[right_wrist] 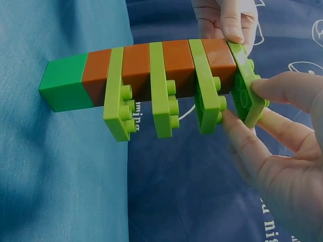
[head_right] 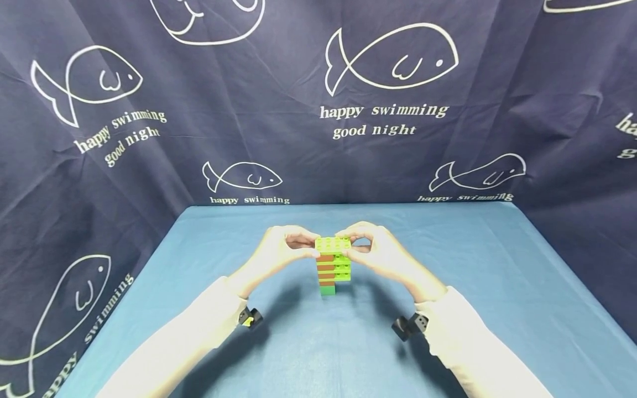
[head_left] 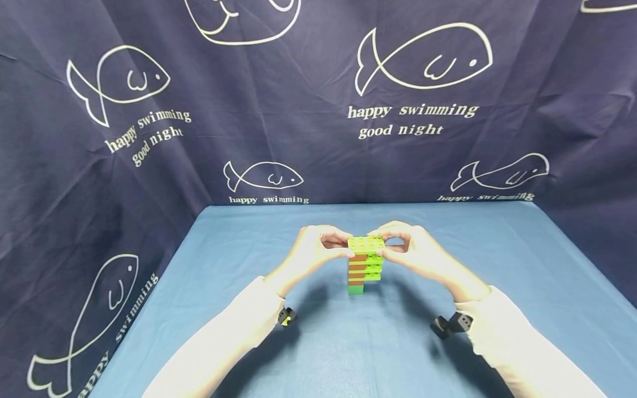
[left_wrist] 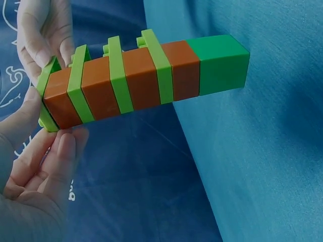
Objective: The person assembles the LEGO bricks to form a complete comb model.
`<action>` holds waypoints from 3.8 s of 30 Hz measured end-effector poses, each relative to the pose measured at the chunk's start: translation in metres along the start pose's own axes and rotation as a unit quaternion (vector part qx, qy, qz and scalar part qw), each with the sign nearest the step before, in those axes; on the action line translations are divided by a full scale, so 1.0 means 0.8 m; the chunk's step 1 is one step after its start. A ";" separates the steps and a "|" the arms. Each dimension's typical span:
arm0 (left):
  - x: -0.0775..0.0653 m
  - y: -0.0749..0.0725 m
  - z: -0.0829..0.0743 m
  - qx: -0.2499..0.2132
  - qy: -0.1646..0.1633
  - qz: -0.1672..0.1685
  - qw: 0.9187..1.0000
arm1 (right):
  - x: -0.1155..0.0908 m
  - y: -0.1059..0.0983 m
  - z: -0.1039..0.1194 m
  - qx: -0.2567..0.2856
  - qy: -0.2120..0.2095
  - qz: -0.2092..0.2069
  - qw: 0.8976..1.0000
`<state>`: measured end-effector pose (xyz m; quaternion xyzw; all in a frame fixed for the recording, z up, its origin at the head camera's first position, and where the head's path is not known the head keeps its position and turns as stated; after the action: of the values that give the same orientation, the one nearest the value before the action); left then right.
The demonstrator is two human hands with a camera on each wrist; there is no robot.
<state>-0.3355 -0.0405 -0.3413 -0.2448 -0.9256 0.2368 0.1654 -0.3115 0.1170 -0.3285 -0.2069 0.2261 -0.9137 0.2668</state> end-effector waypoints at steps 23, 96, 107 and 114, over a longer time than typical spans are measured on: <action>-0.002 0.013 0.013 -0.065 -0.022 0.023 0.997 | -0.009 0.003 -0.008 0.021 0.001 -0.018 1.000; 0.046 0.033 0.157 -0.345 -0.177 -0.087 0.918 | 0.028 0.001 -0.164 0.279 0.205 -0.134 0.929; 0.056 0.039 0.163 -0.327 -0.155 -0.052 0.931 | 0.027 0.003 -0.180 0.275 0.203 -0.097 0.935; 0.060 0.045 0.172 -0.330 -0.142 -0.039 0.932 | 0.028 0.005 -0.188 0.298 0.189 -0.105 0.930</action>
<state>-0.4195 -0.0364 -0.4659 -0.2131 -0.9742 -0.0569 -0.0485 -0.4024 0.1464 -0.4475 0.0365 -0.0335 -0.9841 0.1705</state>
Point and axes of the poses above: each hand's wrist, its own x-axis towards the middle knuckle, its own y-axis out of the palm, z = x × y, the point moved 10 cm from there along x, towards the middle knuckle, and after that the axes turned 9 degrees about z, right-handed, at the moved point
